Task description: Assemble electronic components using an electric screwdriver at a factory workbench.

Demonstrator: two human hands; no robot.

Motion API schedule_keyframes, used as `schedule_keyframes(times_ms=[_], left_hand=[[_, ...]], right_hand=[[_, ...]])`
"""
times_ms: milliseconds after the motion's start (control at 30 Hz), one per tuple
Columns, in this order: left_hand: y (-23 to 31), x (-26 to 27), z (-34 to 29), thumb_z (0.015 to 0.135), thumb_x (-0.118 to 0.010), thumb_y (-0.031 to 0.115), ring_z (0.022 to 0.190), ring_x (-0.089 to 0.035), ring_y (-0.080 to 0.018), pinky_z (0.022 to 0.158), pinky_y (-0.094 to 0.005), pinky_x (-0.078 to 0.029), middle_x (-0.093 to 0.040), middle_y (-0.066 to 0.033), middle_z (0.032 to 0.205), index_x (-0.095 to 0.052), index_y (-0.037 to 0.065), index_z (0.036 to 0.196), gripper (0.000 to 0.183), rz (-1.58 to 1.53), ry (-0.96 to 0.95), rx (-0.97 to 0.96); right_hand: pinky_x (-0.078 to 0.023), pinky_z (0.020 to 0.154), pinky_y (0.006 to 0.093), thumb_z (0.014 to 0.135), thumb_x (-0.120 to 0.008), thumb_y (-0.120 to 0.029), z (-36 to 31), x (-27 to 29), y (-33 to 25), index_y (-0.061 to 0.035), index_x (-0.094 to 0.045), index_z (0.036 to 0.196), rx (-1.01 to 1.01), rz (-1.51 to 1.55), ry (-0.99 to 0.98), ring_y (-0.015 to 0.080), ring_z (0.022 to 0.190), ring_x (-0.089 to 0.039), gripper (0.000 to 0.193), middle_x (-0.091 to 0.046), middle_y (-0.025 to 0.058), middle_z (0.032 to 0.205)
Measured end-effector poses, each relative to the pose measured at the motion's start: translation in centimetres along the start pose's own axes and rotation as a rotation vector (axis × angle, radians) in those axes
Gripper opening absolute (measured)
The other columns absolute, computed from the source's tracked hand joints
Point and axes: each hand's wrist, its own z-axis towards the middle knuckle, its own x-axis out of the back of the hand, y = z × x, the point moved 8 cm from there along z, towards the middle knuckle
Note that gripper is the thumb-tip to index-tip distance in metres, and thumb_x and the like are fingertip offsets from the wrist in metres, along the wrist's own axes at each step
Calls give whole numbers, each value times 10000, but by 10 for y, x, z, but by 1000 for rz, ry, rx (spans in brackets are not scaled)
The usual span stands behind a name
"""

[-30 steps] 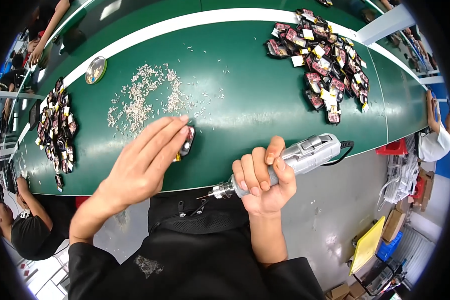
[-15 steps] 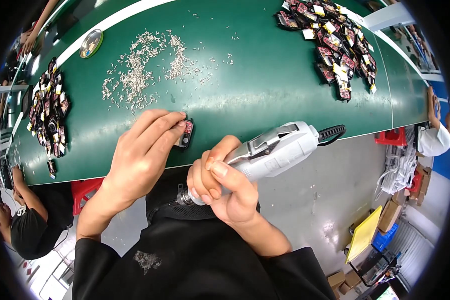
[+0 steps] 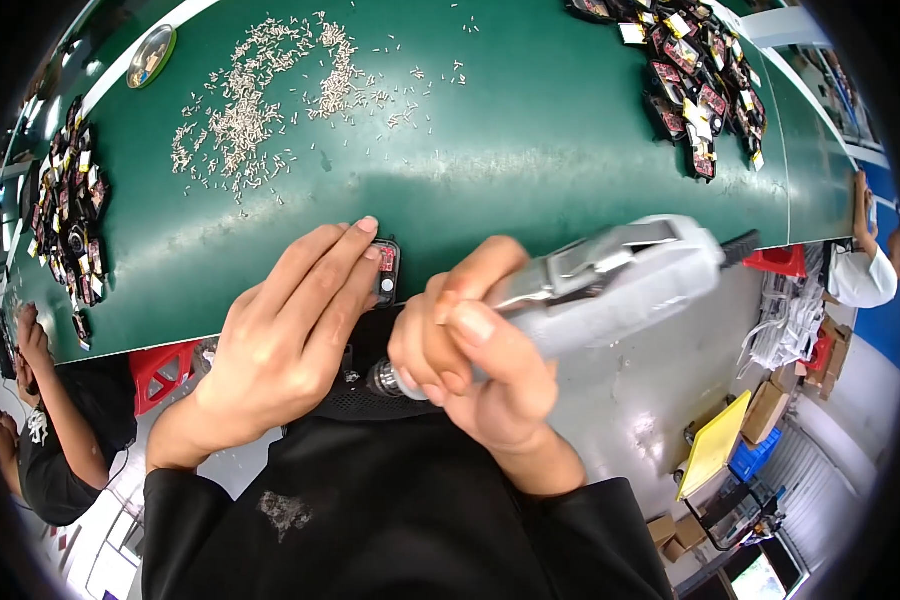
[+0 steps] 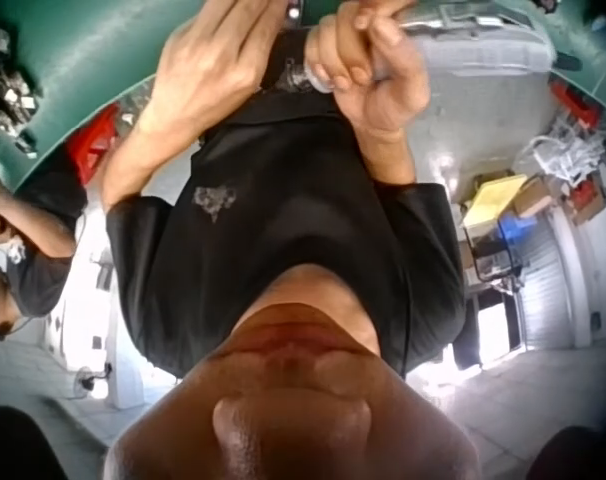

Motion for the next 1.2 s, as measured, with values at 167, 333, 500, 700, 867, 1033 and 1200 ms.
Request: schedule_keyframes(times_ms=[167, 333, 500, 700, 867, 1033, 1200], left_hand=[[1, -1, -4, 640, -628, 18, 993, -582, -338, 799, -357, -526, -587, -251, 1092, -600, -145, 1002, 398, 7, -96, -8], [4, -4, -6, 638, -595, 40, 1011, -577, -330, 855, -345, -512, -597, -262, 1072, -626, -155, 955, 373, 91, -23, -81], [3, -3, -5, 618, -622, -39, 958, -597, -365, 783, -386, -535, -583, -255, 1094, -592, -153, 996, 396, -14, -18, -6], [2, -4, -5, 609, -622, -39, 953, -599, -360, 771, -387, -538, -591, -250, 1080, -597, -152, 990, 398, -67, -21, 13], [0, -4, -5, 608, -619, -38, 944, -598, -357, 752, -378, -539, -593, -247, 1077, -594, -153, 987, 397, -37, 43, -33], [-4, 0, -3, 612, -610, -38, 950, -585, -351, 724, -373, -538, -578, -247, 1098, -586, -147, 993, 397, -54, 25, -44], [-3, 5, -5, 645, -608, 2, 990, -566, -335, 757, -370, -532, -574, -226, 1105, -581, -134, 1002, 384, -17, -1, -39]], right_hand=[[-356, 505, 260, 981, -403, -301, 26, -17, -60, -64, -469, 937, 202, -160, -137, 84, 429, -373, 250, -382, -21, 520], [-339, 515, 254, 977, -403, -314, 47, -17, -67, -66, -503, 904, 259, -246, -146, 79, 442, -371, 278, -378, -28, 515], [-333, 518, 250, 971, -404, -303, 53, -10, -59, -75, -509, 894, 273, -299, -121, 75, 445, -371, 263, -378, -36, 514], [-343, 505, 256, 967, -402, -300, 55, -9, -55, -85, -492, 871, 234, -354, -138, 74, 435, -370, 251, -378, -39, 517], [-358, 485, 247, 978, -367, -281, 60, -31, -40, -95, -419, 861, 180, -451, -336, 64, 419, -355, 226, -382, -33, 537], [-337, 469, 227, 973, -396, -231, 65, -55, -31, -91, -416, 863, 126, -561, -453, 61, 406, -331, 180, -375, -38, 532], [-312, 443, 232, 942, -442, -224, 64, -53, -30, -88, -404, 837, 190, -586, -388, 64, 380, -306, 176, -345, -38, 500]])
